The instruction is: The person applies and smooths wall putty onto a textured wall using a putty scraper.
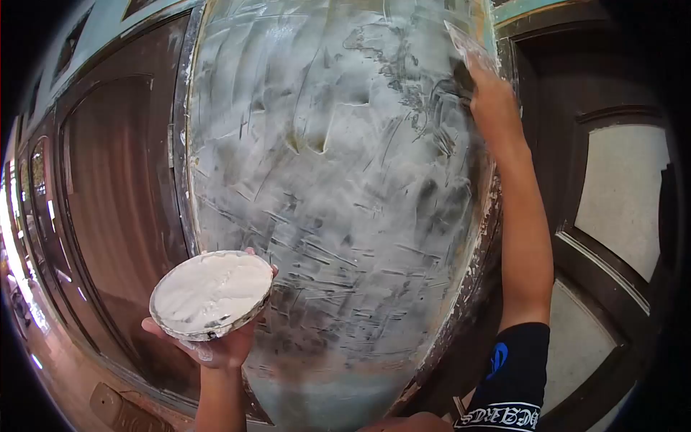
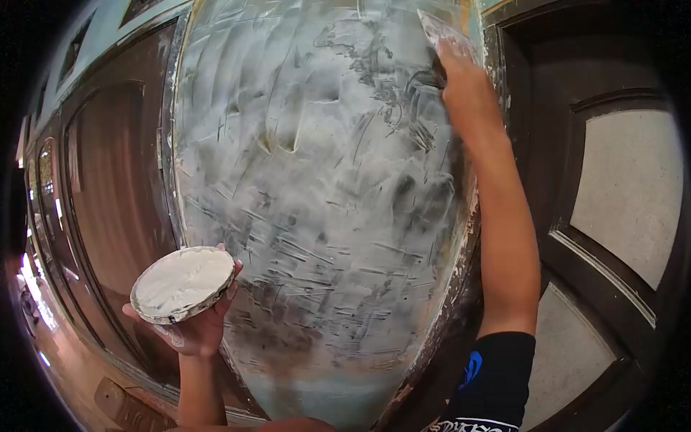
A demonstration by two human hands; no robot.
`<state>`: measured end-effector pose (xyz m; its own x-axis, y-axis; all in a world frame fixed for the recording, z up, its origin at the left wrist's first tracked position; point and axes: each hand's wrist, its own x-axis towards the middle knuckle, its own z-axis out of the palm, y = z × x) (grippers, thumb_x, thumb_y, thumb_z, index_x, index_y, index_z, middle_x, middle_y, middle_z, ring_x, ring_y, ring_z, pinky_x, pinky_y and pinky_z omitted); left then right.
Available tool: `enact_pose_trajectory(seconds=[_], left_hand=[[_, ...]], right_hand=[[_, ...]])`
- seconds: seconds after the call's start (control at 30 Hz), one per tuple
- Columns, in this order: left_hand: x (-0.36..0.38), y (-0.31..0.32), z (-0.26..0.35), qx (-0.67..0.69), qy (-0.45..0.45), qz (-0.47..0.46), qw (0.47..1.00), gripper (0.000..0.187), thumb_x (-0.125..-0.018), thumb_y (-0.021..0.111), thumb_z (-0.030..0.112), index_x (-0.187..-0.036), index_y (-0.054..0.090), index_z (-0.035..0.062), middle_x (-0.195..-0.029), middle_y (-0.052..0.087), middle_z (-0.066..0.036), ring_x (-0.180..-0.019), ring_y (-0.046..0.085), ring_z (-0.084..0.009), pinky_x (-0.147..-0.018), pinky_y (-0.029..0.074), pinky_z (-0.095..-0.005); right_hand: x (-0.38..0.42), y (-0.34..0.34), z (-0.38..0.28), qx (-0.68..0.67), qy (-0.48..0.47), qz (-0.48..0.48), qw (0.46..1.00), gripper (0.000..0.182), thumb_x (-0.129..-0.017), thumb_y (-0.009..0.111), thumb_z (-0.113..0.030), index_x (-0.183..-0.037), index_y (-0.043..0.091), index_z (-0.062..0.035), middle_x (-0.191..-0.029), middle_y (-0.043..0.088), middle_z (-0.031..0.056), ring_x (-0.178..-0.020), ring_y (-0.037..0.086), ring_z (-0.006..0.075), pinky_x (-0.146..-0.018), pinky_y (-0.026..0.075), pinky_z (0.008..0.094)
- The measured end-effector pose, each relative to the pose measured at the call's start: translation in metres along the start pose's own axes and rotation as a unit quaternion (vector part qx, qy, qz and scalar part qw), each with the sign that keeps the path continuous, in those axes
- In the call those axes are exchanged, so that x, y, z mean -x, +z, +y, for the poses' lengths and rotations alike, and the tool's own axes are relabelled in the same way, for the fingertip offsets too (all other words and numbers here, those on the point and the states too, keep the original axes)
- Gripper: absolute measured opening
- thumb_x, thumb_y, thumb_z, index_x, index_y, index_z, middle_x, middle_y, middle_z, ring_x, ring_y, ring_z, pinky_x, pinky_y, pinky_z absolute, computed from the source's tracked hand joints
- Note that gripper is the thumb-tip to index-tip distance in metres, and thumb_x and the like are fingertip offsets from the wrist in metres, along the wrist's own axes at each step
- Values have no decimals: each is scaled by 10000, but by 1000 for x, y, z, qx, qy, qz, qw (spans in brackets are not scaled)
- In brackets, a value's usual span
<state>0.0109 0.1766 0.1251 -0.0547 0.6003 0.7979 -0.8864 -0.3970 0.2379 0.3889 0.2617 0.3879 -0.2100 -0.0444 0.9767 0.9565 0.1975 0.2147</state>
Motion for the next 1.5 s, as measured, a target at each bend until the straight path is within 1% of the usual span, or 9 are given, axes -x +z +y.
enact_pose_trajectory(seconds=[0.2,0.3,0.53,0.77,0.97,1.0,1.1,1.13,1.5], left_hand=[[6,-1,-4,-27,26,47,998,1284,-650,619,869,-1550,162,75,-1574,104,-336,-1351,270,-625,-1108,347,-654],[6,-9,4,0,-5,5,1000,1280,-653,623,866,-1550,168,74,-1573,109,-337,-1356,265,-622,-1109,346,-652],[5,-4,-5,29,-15,-36,999,1289,-652,644,850,-1553,142,76,-1575,100,-335,-1370,228,-624,-1116,328,-660],[25,-9,-11,-9,7,66,998,1284,-630,680,837,-1535,189,70,-1561,128,-341,-1333,274,-640,-1106,333,-677],[66,-37,-32,-16,-31,73,997,1241,-614,573,924,-1521,285,127,-1525,262,-332,-1335,328,-595,-1080,331,-712],[71,-44,-38,-6,-37,-21,999,1214,-627,552,928,-1518,310,139,-1522,297,-304,-1355,343,-547,-1074,306,-738],[98,-53,-58,-45,-40,21,998,1225,-626,539,933,-1501,340,99,-1531,299,-278,-1362,349,-523,-1073,293,-752],[106,-52,-68,-22,-34,41,998,1242,-606,581,919,-1495,347,83,-1524,298,-303,-1346,364,-536,-1067,300,-752],[159,-43,-98,18,-111,82,990,1283,-553,608,927,-1524,323,138,-1515,320,-322,-1315,405,-556,-1056,323,-733]], right_hand=[[29,49,59,-4,-105,-19,994,524,-822,452,106,-1330,537,7,-1279,567,297,-1157,568,448,-991,472,473],[93,30,29,2,-111,-41,993,564,-788,475,125,-1329,551,-19,-1246,590,289,-1127,590,434,-942,507,477],[7,-1,40,7,-45,56,997,543,-811,474,102,-1329,563,-33,-1161,633,259,-1032,614,436,-885,497,487],[69,31,47,-6,-79,-8,997,505,-831,471,107,-1298,595,-43,-1151,648,243,-1092,608,419,-928,499,460],[146,-35,-20,-128,178,117,969,310,-932,548,32,-1230,629,0,-1071,711,172,-956,706,242,-853,523,306],[161,-41,-29,-286,238,132,919,284,-954,554,6,-1231,612,29,-1062,697,130,-934,676,178,-845,511,275],[218,-52,-66,-604,281,87,741,247,-990,558,-27,-1218,556,69,-1070,662,95,-959,636,123,-856,507,256],[234,-50,-88,-668,306,78,674,294,-986,547,-8,-1273,517,53,-976,652,54,-817,605,84,-726,480,224],[360,-17,-194,-750,341,-116,555,339,-1024,529,-94,-1308,416,54,-1148,622,130,-1039,607,149,-899,493,285]])
